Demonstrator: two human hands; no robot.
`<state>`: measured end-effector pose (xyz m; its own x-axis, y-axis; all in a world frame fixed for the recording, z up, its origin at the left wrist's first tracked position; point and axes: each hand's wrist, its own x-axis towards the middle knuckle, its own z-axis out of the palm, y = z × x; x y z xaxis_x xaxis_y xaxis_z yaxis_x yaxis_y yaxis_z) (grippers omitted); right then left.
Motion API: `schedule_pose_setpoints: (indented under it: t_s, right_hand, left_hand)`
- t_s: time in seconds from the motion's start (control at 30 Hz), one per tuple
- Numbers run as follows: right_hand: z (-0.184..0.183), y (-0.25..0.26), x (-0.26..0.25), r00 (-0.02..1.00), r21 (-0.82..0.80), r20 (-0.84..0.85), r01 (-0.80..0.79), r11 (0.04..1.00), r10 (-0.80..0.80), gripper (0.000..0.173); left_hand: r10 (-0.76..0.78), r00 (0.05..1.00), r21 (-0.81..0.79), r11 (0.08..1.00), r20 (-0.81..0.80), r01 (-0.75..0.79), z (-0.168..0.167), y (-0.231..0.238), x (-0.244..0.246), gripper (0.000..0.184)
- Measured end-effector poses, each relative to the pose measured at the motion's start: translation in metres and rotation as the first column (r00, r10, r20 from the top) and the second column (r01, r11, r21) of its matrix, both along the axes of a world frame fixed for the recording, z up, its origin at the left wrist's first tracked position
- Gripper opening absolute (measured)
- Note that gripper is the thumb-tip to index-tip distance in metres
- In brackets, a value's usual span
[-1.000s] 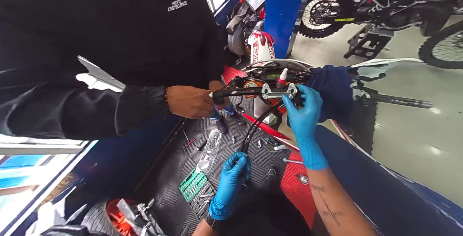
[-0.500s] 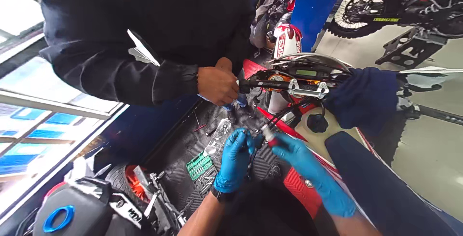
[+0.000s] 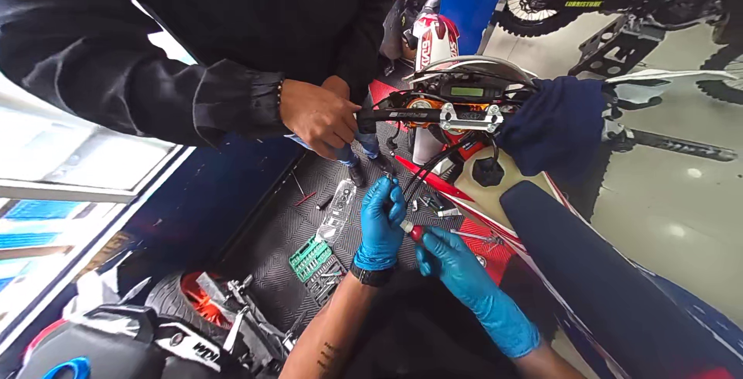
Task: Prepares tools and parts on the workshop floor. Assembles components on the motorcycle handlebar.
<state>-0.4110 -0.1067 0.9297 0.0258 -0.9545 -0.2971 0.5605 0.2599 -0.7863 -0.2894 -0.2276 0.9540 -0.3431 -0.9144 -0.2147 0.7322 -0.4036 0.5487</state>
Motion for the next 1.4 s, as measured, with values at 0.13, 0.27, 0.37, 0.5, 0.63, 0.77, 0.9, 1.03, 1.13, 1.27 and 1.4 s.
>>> schedule_pose_setpoints:
  t_s: [0.13, 0.27, 0.37, 0.5, 0.63, 0.77, 0.9, 1.03, 1.13, 1.27, 1.4]
  right_hand:
    - [-0.001, 0.001, 0.007, 0.875, -0.179, -0.44, 0.135, 0.975, -0.202, 0.039]
    - [0.008, 0.003, 0.01, 0.936, -0.071, -0.285, 0.195, 0.978, -0.207, 0.024]
    - [0.009, 0.001, 0.008, 0.953, -0.08, -0.242, 0.166, 0.983, -0.18, 0.038]
    - [0.012, 0.0, 0.015, 0.926, -0.1, -0.283, 0.231, 0.968, -0.25, 0.023]
    - [0.007, 0.006, 0.014, 0.845, -0.285, -0.405, 0.245, 0.927, -0.348, 0.039]
    - [0.011, 0.005, 0.01, 0.932, -0.122, -0.302, 0.17, 0.978, -0.2, 0.036]
    - [0.021, -0.001, 0.017, 0.94, -0.017, -0.27, 0.212, 0.977, -0.209, 0.028]
    - [0.016, -0.002, 0.018, 0.876, -0.229, -0.337, 0.28, 0.933, -0.345, 0.035]
    - [0.019, -0.001, 0.007, 0.867, -0.253, -0.324, 0.307, 0.918, -0.379, 0.036]
    - [0.048, -0.006, -0.021, 0.81, -0.312, -0.43, 0.281, 0.908, -0.398, 0.034]
    - [0.081, -0.016, -0.04, 0.765, -0.427, -0.534, 0.123, 0.896, -0.359, 0.03]
  left_hand:
    - [0.037, 0.998, 0.001, 0.999, 0.042, -0.037, 0.003, 0.0, -0.001, 0.03]
    - [0.041, 0.997, -0.018, 0.999, 0.06, -0.04, 0.006, 0.001, 0.001, 0.029]
    - [0.053, 0.997, -0.016, 0.998, 0.063, -0.053, 0.009, 0.001, 0.002, 0.028]
    - [0.06, 0.996, -0.021, 0.998, 0.069, -0.058, 0.01, 0.0, 0.003, 0.027]
    - [0.048, 0.996, 0.008, 0.999, 0.077, -0.049, 0.01, 0.002, 0.006, 0.027]
    - [0.047, 0.998, 0.032, 0.998, 0.037, -0.048, 0.013, 0.0, 0.007, 0.026]
    - [0.066, 0.997, 0.037, 0.997, 0.03, -0.067, 0.016, -0.004, 0.011, 0.027]
    - [0.111, 0.994, 0.061, 0.992, 0.024, -0.112, 0.021, -0.015, 0.021, 0.028]
    - [0.108, 0.99, -0.007, 0.994, 0.096, -0.108, 0.021, -0.02, 0.034, 0.026]
    - [-0.032, 0.952, -0.132, 0.988, 0.304, 0.075, 0.013, 0.002, 0.054, 0.016]
    - [-0.074, 0.933, -0.209, 0.965, 0.353, 0.155, 0.011, 0.025, 0.06, 0.009]
